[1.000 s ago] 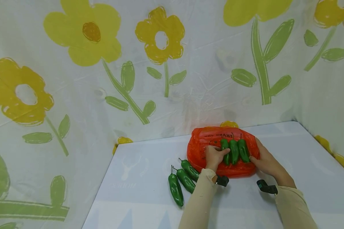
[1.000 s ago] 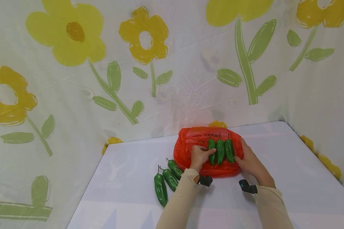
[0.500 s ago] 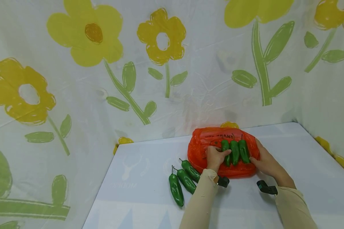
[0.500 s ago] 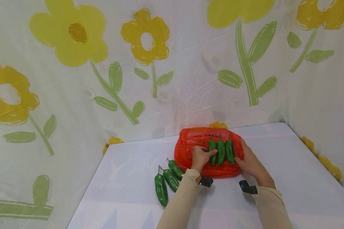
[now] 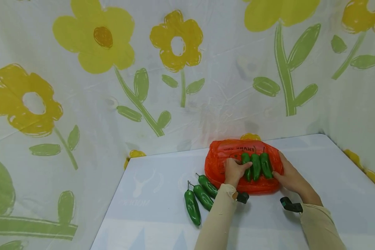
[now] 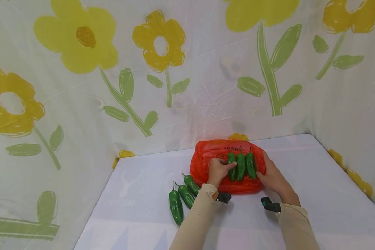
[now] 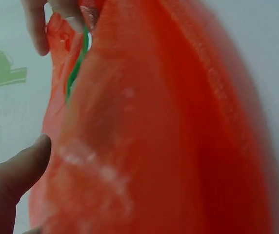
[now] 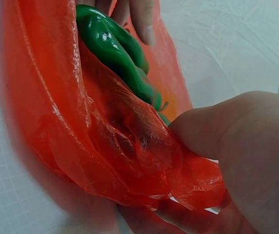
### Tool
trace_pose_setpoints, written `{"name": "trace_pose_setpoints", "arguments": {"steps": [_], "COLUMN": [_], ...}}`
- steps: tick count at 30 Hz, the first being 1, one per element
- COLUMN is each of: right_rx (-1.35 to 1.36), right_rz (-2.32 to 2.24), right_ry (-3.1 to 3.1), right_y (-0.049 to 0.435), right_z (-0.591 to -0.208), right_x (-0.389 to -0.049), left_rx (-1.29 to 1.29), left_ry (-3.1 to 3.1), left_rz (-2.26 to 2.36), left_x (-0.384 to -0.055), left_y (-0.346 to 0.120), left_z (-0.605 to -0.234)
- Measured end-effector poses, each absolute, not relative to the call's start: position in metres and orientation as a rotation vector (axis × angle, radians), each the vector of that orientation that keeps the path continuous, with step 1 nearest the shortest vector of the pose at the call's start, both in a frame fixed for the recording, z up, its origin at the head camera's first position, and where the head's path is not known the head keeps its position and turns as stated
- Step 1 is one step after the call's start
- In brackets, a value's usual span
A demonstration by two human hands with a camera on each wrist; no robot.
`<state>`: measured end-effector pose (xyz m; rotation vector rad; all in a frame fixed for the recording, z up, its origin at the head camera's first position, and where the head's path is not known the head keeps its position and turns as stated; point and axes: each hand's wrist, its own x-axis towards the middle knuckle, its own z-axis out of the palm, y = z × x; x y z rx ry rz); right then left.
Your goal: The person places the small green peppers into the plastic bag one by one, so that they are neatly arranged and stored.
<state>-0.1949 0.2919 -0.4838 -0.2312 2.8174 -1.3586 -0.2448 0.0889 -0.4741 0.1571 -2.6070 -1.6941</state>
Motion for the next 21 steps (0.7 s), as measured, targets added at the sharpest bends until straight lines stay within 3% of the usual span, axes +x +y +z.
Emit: {"name": "trace_pose_setpoints", "arguments": {"steps": [21], "right_rx": [-0.208], "right_rz": [-1.359], "right_ry": [2.795], "right_y": [0.291], "right_z": [-0.48], "right_x": [-0.194], "left_rx": [-0.19], "left_ry": [-2.528], "left_rz": [-1.67], "left_x": [-0.212], "left_y": [0.027], "left_z": [-0.42]}}
